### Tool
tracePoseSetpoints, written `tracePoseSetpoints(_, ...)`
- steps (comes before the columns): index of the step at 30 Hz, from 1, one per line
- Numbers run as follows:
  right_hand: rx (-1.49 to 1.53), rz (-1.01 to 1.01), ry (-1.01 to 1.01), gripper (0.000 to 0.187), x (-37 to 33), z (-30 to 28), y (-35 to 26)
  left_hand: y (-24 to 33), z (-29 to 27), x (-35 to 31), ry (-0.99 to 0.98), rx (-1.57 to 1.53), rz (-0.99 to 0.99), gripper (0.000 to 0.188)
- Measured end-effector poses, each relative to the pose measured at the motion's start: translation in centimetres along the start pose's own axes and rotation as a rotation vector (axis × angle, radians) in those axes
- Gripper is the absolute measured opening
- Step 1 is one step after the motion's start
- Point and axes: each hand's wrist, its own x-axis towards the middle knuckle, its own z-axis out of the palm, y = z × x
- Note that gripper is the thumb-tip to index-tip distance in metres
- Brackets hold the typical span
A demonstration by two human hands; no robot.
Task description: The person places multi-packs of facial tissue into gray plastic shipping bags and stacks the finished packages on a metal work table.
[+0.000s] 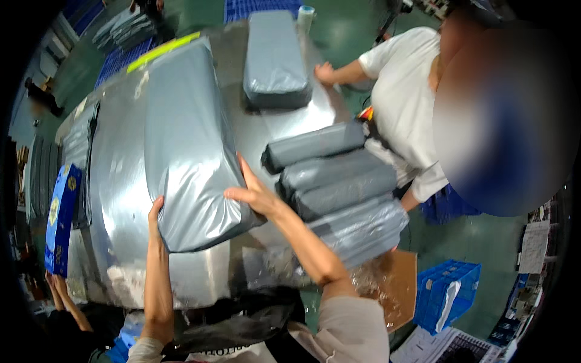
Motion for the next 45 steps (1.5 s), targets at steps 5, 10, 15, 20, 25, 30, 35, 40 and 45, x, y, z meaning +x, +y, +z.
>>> tracePoseSetpoints(5,-0.124,-0.278,0.100,0.100,3.6,-8.8,-8.1,3.1,10.8,8.0,-0.172,0.058,0.088,0.059)
tracePoseSetpoints(10,-0.091,-0.432,0.268,0.090,13.9,-20.4,-11.3,7.9,23.2,21.0,-0.352,0.010,0.136,0.054)
tracePoseSetpoints(15,0.036,-0.249,0.470,0.082,25.2,-31.7,-4.2,5.2,26.6,39.7,-0.518,0.086,0.069,0.054)
tracePoseSetpoints(20,0.127,-0.165,0.613,0.072,28.1,-34.1,2.7,3.1,24.5,47.6,-0.315,0.434,0.042,0.087)
tracePoseSetpoints(25,0.035,-0.228,0.724,0.075,25.5,-34.7,0.9,1.4,22.1,46.9,-0.142,0.484,0.338,0.094)
tracePoseSetpoints(30,-1.351,-0.452,0.661,0.093,21.6,-29.9,-2.6,-2.1,27.0,39.3,-0.119,0.956,0.969,0.096)
tracePoseSetpoints(35,-1.230,-0.310,1.156,0.064,23.9,-28.6,-1.8,0.3,17.2,43.9,0.218,0.551,0.350,0.067)
tracePoseSetpoints(40,-1.272,-0.366,0.661,0.067,9.4,-17.9,4.2,-9.1,2.6,29.7,-0.110,1.193,0.669,0.029)
tracePoseSetpoints(45,-1.151,-0.147,0.251,0.059,-10.2,-3.4,12.2,-21.4,-16.5,1.9,-0.330,1.466,0.213,0.027)
